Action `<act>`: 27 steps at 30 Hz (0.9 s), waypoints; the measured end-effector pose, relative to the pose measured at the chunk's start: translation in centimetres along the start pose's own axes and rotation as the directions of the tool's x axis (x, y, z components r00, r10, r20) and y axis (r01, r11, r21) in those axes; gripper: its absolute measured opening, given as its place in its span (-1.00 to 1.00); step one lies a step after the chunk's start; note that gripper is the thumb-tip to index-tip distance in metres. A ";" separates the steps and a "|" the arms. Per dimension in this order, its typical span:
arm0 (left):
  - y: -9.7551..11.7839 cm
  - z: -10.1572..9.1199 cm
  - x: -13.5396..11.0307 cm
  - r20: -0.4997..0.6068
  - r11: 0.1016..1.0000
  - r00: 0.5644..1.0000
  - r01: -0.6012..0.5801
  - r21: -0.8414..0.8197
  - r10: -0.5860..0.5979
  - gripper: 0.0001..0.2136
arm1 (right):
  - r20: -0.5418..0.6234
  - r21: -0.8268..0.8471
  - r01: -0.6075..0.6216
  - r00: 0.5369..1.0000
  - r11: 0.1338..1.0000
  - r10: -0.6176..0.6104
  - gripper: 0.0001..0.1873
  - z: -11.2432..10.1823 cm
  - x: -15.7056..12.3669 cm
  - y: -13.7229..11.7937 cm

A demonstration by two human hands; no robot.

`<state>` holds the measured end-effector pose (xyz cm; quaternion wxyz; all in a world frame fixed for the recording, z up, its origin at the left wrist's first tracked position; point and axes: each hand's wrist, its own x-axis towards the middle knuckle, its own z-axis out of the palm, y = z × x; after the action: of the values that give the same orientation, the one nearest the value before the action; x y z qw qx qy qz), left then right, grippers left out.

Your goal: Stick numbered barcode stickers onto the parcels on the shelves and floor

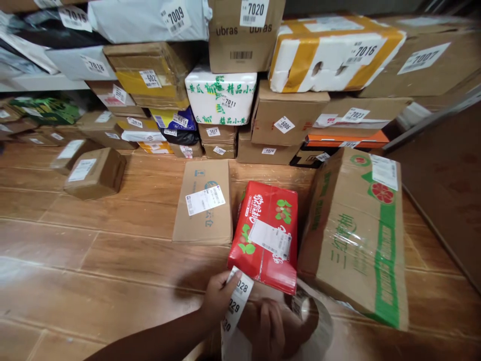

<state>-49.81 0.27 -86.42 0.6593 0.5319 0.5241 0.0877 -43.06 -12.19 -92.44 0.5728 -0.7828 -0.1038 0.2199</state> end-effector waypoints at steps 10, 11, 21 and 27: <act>4.3 -1.1 -0.2 -0.010 0.966 1.000 0.018 -0.258 -0.022 -0.61 | 0.543 0.125 -0.199 0.834 0.972 0.101 -0.68 2.7 7.3 -10.4; 4.5 -1.3 -0.1 -0.023 0.960 0.999 0.016 -0.279 -0.024 -0.63 | 0.541 0.127 -0.186 0.837 0.974 0.089 -0.68 2.8 7.9 -10.5; 4.4 -2.6 0.5 -0.027 0.901 0.997 0.050 -0.431 -0.069 -0.64 | 0.619 0.114 -0.184 0.782 0.976 0.075 -0.76 4.1 9.0 -11.4; 2.9 -2.8 0.8 -0.212 0.978 0.977 -0.044 -0.203 0.000 -0.59 | 0.639 0.108 -0.244 0.759 0.964 0.121 -0.73 4.8 7.3 -10.0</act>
<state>-50.41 3.70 -84.26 0.6508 0.4539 0.5732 0.2048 -37.98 -1.87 -85.82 0.5511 -0.6145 -0.1907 0.5313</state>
